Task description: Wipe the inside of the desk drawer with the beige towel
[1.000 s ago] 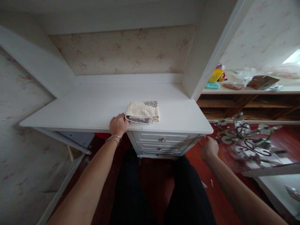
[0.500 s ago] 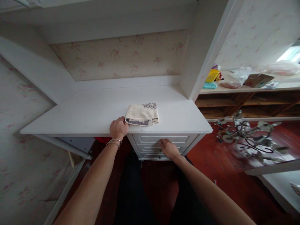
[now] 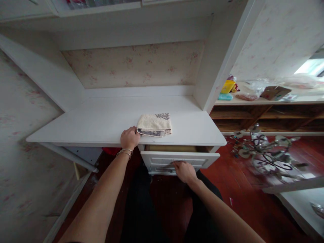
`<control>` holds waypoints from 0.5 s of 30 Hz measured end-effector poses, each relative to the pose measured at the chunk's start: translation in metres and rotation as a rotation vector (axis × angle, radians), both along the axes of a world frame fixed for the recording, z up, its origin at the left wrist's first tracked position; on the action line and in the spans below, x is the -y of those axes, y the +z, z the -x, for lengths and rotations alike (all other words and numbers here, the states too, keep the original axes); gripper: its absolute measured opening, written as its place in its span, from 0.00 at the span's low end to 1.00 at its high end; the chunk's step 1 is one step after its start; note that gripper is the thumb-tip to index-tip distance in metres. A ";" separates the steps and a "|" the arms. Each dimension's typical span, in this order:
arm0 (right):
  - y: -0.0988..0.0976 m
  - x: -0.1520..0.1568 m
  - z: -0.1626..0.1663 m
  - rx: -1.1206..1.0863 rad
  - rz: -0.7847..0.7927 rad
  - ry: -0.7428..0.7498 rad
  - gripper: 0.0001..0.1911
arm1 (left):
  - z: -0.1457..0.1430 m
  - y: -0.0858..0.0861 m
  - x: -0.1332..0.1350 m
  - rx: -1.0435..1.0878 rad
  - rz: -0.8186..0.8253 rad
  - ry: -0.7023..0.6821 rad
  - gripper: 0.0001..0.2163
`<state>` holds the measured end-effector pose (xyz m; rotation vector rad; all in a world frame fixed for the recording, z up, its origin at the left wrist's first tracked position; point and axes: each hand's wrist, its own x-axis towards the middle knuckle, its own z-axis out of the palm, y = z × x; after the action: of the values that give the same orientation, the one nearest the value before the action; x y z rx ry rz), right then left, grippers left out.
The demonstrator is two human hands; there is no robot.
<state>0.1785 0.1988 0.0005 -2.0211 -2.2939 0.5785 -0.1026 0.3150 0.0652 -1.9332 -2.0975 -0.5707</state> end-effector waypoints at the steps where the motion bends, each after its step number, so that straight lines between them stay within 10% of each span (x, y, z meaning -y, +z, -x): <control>1: 0.000 0.014 -0.001 -0.004 0.001 0.018 0.21 | 0.000 -0.001 0.000 -0.001 -0.001 -0.003 0.15; 8: 0.004 0.118 -0.007 -0.047 0.016 0.113 0.21 | 0.009 -0.013 0.001 0.239 -0.150 -0.064 0.15; 15: 0.005 0.186 -0.006 -0.097 0.147 0.111 0.20 | 0.000 0.019 0.028 0.255 -0.233 -0.310 0.13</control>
<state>0.1848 0.0131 0.0051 -1.8856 -2.3819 0.8557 -0.1030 0.2873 0.0839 -2.1517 -1.7699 -1.1251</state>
